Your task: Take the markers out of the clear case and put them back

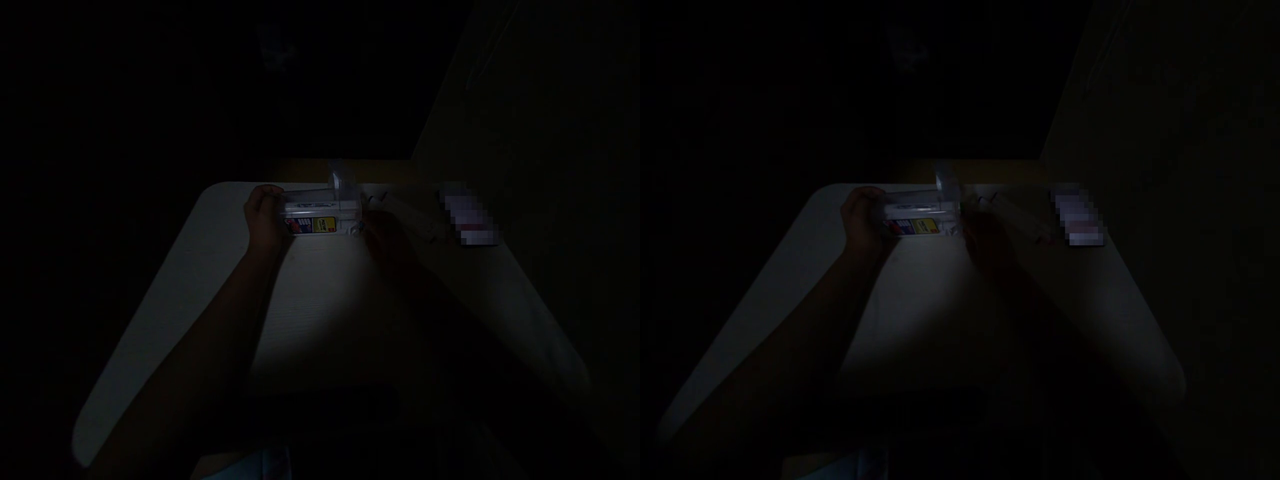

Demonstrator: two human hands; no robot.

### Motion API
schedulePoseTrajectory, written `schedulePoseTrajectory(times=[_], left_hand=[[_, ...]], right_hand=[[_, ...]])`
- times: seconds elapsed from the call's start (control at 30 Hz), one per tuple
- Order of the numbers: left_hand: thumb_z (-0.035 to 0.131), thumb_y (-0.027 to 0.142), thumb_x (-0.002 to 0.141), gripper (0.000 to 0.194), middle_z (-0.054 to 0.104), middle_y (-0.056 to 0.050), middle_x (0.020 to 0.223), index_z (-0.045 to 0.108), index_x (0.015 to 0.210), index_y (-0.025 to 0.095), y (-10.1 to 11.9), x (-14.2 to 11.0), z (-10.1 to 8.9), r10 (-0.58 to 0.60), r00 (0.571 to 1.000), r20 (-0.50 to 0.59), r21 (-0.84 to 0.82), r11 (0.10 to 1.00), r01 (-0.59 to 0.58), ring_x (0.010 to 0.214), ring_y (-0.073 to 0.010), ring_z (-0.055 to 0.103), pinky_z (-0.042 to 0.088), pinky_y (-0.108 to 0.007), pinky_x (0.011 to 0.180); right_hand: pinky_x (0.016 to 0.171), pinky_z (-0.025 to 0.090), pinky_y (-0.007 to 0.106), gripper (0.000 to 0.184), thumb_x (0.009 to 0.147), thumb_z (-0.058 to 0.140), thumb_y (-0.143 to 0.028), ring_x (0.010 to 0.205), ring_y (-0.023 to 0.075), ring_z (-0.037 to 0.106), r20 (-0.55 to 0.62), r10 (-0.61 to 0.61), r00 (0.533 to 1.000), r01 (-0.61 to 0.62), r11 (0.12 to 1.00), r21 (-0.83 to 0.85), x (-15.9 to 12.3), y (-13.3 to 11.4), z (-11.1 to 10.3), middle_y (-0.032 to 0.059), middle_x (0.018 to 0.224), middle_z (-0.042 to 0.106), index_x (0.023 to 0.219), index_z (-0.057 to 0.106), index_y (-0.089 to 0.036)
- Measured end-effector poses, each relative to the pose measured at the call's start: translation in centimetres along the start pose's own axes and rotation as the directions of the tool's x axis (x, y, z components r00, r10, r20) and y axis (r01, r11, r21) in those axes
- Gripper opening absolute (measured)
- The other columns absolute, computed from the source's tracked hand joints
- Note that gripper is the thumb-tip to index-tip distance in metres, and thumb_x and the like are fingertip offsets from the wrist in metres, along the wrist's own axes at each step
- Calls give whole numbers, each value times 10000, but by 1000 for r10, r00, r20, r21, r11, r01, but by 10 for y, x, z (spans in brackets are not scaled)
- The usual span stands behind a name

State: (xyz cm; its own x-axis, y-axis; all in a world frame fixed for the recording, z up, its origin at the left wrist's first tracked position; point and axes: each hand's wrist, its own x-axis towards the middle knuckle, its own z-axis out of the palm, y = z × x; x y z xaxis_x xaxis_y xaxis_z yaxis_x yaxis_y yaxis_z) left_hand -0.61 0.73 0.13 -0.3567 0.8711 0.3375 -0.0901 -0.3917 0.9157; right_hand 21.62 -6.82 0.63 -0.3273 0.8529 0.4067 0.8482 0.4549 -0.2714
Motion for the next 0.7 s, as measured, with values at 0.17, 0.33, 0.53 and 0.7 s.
schedulePoseTrajectory(times=[0.17,0.33,0.53,0.7], left_hand=[[558,255,758,132,494,-3,629,561,650,180,0,0,0,9,1000,-14,-13,1000,-10,563,-108,447,322,-288,525],[567,242,769,133,506,-1,640,567,649,185,1,-1,2,14,1000,-11,-20,1000,-15,577,-115,459,341,-278,536],[550,187,719,110,515,3,614,586,615,185,-1,-2,2,41,999,-32,-61,997,-43,551,-105,449,345,-244,506],[524,160,740,115,523,-1,639,594,650,177,-5,0,0,39,999,-9,-47,998,-39,581,-105,456,345,-249,531]], right_hand=[[1027,398,412,378,931,347,-273,1143,240,517,-40,27,999,-26,999,22,1,9,9,114,1227,609,1201,594,-178],[997,412,381,376,930,355,-261,1098,229,543,-45,15,999,-14,1000,16,3,14,14,120,1190,627,1182,614,-156],[938,437,391,383,940,371,-350,1026,243,577,-127,6,992,-2,1000,29,4,21,22,119,1106,664,1152,634,-171],[925,443,374,326,913,432,-282,1014,239,578,-132,40,990,-38,999,16,4,18,16,106,1093,672,1129,650,-173]])
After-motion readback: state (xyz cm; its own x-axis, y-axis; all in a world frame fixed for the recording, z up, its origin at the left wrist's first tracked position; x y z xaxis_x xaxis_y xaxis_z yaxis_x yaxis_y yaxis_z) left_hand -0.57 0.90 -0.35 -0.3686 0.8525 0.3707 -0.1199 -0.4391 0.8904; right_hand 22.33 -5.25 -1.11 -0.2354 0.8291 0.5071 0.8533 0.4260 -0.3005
